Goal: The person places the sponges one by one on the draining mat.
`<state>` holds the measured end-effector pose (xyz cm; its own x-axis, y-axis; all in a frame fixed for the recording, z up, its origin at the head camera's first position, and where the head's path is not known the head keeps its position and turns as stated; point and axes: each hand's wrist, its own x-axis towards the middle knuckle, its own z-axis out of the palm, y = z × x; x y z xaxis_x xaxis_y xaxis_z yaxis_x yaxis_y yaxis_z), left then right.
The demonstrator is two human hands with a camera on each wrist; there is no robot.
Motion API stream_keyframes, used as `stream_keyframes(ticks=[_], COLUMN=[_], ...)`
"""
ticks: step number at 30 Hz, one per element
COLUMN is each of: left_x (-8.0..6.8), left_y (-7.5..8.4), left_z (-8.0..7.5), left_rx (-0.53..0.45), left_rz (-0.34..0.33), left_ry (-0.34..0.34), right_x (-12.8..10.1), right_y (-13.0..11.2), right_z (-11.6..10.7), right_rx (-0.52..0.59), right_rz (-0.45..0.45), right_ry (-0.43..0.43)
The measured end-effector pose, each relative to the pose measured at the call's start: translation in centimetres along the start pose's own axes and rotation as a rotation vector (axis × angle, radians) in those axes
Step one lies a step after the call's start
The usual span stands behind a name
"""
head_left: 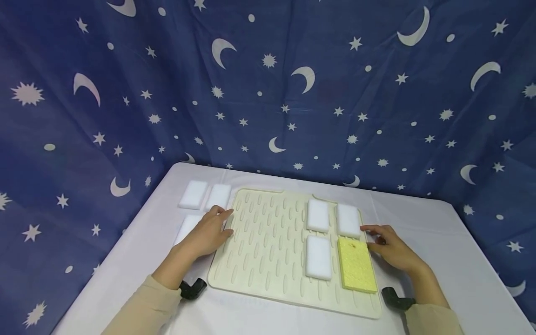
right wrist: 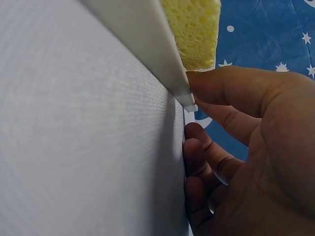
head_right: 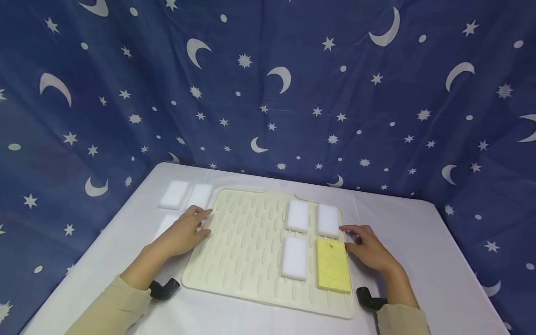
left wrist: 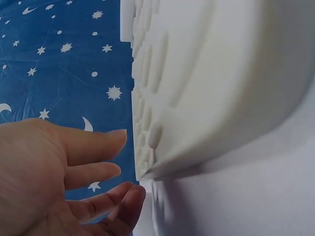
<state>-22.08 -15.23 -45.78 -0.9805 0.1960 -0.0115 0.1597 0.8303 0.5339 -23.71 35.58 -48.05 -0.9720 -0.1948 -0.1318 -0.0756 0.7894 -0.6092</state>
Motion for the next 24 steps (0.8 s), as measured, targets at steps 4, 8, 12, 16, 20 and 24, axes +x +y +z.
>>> stream_keyframes(ticks=[4, 8, 12, 16, 20, 24], left_x=[-0.1, -0.2, -0.4, -0.9, -1.5, -2.0], left_y=[-0.1, -0.2, -0.4, -0.8, -1.2, -1.8], left_z=[-0.6, -1.2, -1.9, -2.9, -4.1, -4.9], left_rx=[0.0, 0.013, 0.044, 0.1, 0.142, 0.175], left_rz=[0.009, 0.03, 0.044, 0.073, 0.081, 0.07], left_ry=[-0.006, -0.01, -0.018, -0.032, -0.067, -0.105], right_x=[0.1, 0.2, 0.2, 0.2, 0.2, 0.3], right_y=[0.0, 0.1, 0.2, 0.2, 0.2, 0.2], right_z=[0.1, 0.1, 0.1, 0.0, 0.1, 0.2], right_rx=[0.007, 0.006, 0.001, 0.005, 0.004, 0.009], right_rz=[0.011, 0.018, 0.02, 0.021, 0.029, 0.031], right_ry=[-0.004, 0.0, 0.003, -0.001, 0.007, 0.019])
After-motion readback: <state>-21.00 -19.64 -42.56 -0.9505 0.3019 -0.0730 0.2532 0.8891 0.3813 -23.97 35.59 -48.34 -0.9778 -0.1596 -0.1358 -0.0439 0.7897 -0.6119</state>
